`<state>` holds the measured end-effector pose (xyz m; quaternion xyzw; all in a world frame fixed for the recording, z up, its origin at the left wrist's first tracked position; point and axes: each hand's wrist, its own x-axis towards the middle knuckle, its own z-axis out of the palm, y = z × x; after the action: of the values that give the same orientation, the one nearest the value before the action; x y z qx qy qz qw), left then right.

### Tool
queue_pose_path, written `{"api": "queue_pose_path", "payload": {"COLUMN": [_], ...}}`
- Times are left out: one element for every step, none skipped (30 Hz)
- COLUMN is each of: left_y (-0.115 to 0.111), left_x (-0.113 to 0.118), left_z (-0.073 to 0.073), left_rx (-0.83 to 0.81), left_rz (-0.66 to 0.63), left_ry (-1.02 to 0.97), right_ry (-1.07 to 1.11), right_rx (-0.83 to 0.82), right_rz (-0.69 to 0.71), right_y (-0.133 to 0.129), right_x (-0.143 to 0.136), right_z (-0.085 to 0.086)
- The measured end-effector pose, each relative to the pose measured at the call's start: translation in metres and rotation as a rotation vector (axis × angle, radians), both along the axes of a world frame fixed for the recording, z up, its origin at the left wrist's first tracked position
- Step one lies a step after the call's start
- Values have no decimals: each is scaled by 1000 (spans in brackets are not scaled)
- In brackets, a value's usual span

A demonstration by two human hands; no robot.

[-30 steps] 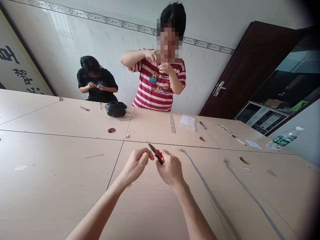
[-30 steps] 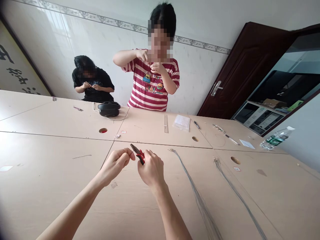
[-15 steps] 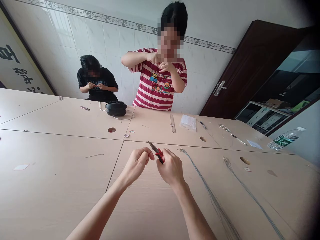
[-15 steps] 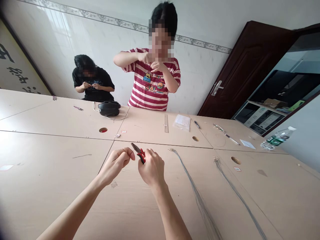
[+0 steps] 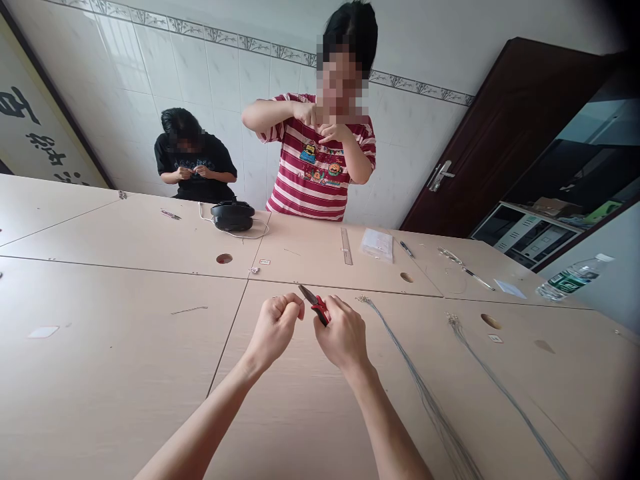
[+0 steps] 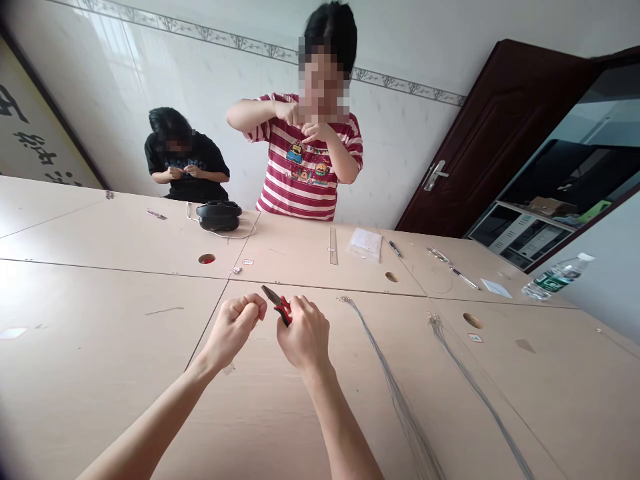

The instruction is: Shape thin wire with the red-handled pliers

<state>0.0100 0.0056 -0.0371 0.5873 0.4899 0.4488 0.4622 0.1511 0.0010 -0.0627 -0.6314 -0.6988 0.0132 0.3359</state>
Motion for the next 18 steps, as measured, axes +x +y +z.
{"api": "queue_pose_path", "payload": {"left_y": [0,-1,-1,-2,-2,-3,-3,-3,-3,-3,-3,-3,-3,-2,-2,-2,-2,-2], "left_x": [0,0,0,1,1,2,2,3,3,4,4,5,5,6,6,7,7,7], "left_z": [0,0,0,-1,-1,-1,-1,0,0,0,0,0,-1,-1,-1,-2,-2,-2], "left_rx": [4,7,11,13,14,15,15,15,16,16,17,17,17,18,18,18,18,17], "left_rz": [6,12,17,22,26,30,33,36,39,42,44,45,46,48,50,52,54,56], "left_ry": [-3,-7,-10,-13,-16,-19,-22,-25,-28,-31,-34,-38,-41,-45,-50,-54,-58,-63], "right_ry": [5,11,16,20,24,28,33,37,40,40,40,38,38,40,42,45,46,46], "right_rx": [-1,-4,-7,-10,-14,-19,-23,-26,-29,-31,-30,-27,-26,-24,-23,-23,-22,-19], "right_rz": [3,7,9,9,10,10,11,13,14,15,16,17,17,17,18,19,20,22], "right_y": [0,0,0,0,1,1,1,1,1,2,2,3,3,3,3,3,3,2], "right_x": [0,-1,-1,-1,-1,0,1,1,2,2,3,3,3,3,3,3,3,4], "right_z": [0,0,1,1,1,1,0,0,0,-1,-1,-2,-2,-2,-2,-1,-1,0]}}
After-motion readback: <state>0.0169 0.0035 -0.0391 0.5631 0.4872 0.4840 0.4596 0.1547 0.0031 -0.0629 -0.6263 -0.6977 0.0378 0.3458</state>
